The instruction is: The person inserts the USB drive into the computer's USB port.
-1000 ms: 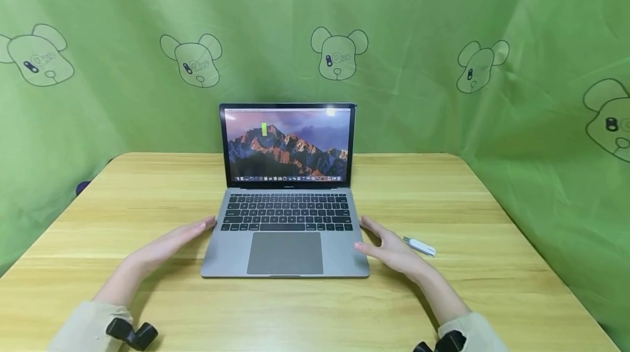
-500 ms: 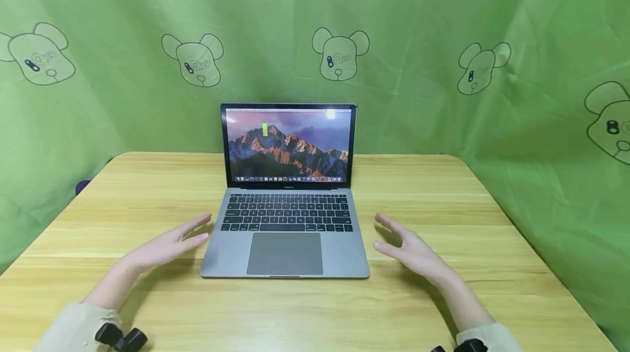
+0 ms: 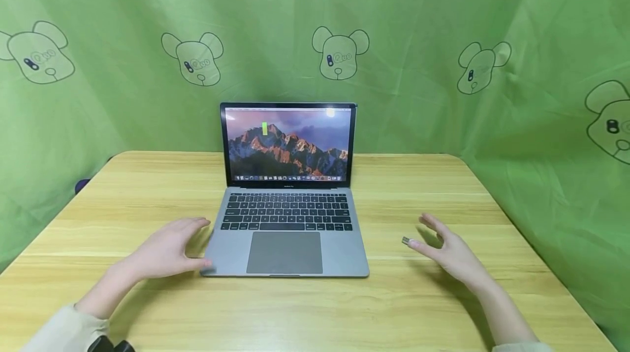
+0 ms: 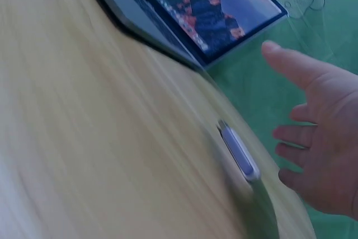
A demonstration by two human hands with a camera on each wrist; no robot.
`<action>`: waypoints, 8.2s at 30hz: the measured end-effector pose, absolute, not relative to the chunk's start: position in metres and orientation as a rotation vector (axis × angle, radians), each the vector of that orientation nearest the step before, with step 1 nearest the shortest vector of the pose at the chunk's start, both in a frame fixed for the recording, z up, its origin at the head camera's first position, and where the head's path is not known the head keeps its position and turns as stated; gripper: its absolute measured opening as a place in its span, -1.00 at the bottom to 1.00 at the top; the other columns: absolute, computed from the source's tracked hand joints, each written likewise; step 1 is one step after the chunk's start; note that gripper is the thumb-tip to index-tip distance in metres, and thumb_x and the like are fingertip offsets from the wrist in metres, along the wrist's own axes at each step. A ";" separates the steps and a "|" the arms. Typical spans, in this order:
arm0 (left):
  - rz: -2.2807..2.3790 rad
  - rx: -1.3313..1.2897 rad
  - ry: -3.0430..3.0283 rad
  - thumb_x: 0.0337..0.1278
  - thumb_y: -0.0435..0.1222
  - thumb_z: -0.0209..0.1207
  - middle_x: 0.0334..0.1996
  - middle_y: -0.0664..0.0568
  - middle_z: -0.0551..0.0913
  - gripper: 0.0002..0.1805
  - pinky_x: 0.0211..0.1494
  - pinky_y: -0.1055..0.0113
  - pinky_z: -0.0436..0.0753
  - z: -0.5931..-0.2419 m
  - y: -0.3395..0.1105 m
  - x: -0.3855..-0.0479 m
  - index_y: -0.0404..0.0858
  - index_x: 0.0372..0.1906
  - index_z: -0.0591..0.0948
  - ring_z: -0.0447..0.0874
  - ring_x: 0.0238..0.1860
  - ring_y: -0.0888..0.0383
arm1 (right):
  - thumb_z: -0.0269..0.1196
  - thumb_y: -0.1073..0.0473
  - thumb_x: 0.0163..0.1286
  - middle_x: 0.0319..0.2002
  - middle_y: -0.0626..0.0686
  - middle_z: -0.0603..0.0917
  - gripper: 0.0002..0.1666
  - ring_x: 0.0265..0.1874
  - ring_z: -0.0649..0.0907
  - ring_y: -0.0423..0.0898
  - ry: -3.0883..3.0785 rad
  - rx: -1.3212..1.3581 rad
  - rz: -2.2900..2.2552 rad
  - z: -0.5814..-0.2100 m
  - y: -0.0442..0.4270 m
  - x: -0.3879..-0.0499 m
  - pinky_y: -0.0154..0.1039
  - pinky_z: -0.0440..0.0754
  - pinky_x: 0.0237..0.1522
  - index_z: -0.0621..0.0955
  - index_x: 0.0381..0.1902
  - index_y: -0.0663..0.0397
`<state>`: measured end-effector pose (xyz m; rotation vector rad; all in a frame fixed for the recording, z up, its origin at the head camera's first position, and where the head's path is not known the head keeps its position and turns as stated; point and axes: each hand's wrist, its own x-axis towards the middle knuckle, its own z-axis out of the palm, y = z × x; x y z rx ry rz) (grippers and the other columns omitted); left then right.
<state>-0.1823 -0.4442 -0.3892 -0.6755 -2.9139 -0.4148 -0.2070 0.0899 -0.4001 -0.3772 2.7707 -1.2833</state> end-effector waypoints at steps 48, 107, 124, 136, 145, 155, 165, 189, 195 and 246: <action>-0.061 -0.828 -2.898 -0.20 0.44 0.04 -0.17 -0.05 0.49 -0.02 -0.04 0.07 0.48 -0.401 -0.439 -0.179 -0.33 0.09 0.46 0.45 -0.14 0.04 | 0.28 0.07 0.25 -0.33 0.02 0.56 -0.72 -0.37 0.44 -0.13 3.045 -0.448 -0.848 -0.420 0.104 -0.227 -0.28 0.41 -0.37 0.60 -0.21 0.16; -0.061 -0.844 -2.884 -0.17 0.41 0.06 -0.15 -0.05 0.48 -0.04 -0.01 0.10 0.46 -0.402 -0.439 -0.178 -0.35 0.10 0.45 0.44 -0.12 0.04 | 0.25 0.14 0.25 -0.31 0.20 0.54 -0.71 -0.34 0.45 0.08 3.049 -0.538 -1.000 -0.421 0.021 -0.309 -0.06 0.41 -0.27 0.58 -0.24 0.30; -0.052 -0.845 -2.867 -0.18 0.39 0.09 -0.15 -0.04 0.48 -0.05 -0.03 0.11 0.47 -0.405 -0.440 -0.179 -0.34 0.09 0.45 0.43 -0.14 0.06 | 0.24 0.26 0.25 -0.25 0.18 0.57 -0.78 -0.27 0.48 0.05 2.995 -0.557 -0.967 -0.425 0.026 -0.313 -0.06 0.42 -0.18 0.60 -0.18 0.30; -0.057 -0.833 -2.887 -0.19 0.39 0.10 -0.13 -0.05 0.48 -0.05 0.01 0.09 0.46 -0.406 -0.440 -0.179 -0.34 0.11 0.45 0.44 -0.11 0.04 | 0.27 0.23 0.23 -0.30 0.10 0.56 -0.80 -0.31 0.46 0.00 2.971 -0.570 -0.987 -0.427 0.029 -0.312 -0.15 0.39 -0.25 0.61 -0.22 0.23; -0.060 -0.834 -2.885 -0.19 0.41 0.08 -0.14 -0.05 0.49 -0.03 -0.01 0.10 0.47 -0.405 -0.440 -0.179 -0.34 0.11 0.45 0.44 -0.13 0.05 | 0.27 0.22 0.22 -0.27 0.09 0.57 -0.79 -0.30 0.46 -0.01 2.943 -0.598 -0.989 -0.427 0.034 -0.310 -0.15 0.40 -0.23 0.62 -0.20 0.19; -0.063 -0.830 -2.892 -0.19 0.40 0.09 -0.14 -0.04 0.48 -0.03 0.02 0.08 0.45 -0.405 -0.440 -0.180 -0.34 0.12 0.44 0.44 -0.10 0.04 | 0.25 0.19 0.25 -0.21 0.12 0.57 -0.75 -0.24 0.47 0.02 2.913 -0.593 -1.015 -0.424 0.035 -0.309 -0.08 0.41 -0.16 0.61 -0.15 0.21; -0.060 -0.831 -2.895 -0.19 0.37 0.12 -0.15 -0.04 0.48 -0.05 0.01 0.08 0.45 -0.403 -0.440 -0.179 -0.33 0.12 0.44 0.43 -0.11 0.04 | 0.23 0.23 0.27 -0.21 0.15 0.57 -0.77 -0.23 0.48 0.05 2.943 -0.590 -0.996 -0.423 0.031 -0.309 -0.04 0.43 -0.13 0.60 -0.14 0.24; -0.062 -0.823 -2.910 -0.18 0.39 0.09 -0.15 -0.04 0.48 -0.03 -0.01 0.08 0.47 -0.404 -0.439 -0.179 -0.34 0.13 0.44 0.44 -0.12 0.04 | 0.21 0.23 0.30 -0.22 0.13 0.56 -0.82 -0.24 0.48 0.03 2.946 -0.646 -0.974 -0.425 0.029 -0.319 -0.04 0.41 -0.13 0.60 -0.18 0.20; -0.055 -0.817 -2.908 -0.19 0.40 0.09 -0.14 -0.04 0.48 -0.03 0.00 0.08 0.47 -0.405 -0.440 -0.179 -0.34 0.13 0.44 0.43 -0.12 0.05 | 0.20 0.25 0.30 -0.20 0.16 0.56 -0.80 -0.20 0.48 0.05 2.929 -0.656 -0.999 -0.426 0.029 -0.321 -0.01 0.41 -0.10 0.60 -0.15 0.23; -0.047 -0.826 -2.896 -0.17 0.39 0.09 -0.12 -0.06 0.48 -0.04 -0.03 0.08 0.47 -0.403 -0.439 -0.180 -0.34 0.13 0.44 0.43 -0.13 0.04 | 0.20 0.23 0.31 -0.23 0.14 0.55 -0.80 -0.22 0.45 0.03 2.905 -0.676 -1.049 -0.425 0.027 -0.327 -0.10 0.37 -0.18 0.61 -0.16 0.22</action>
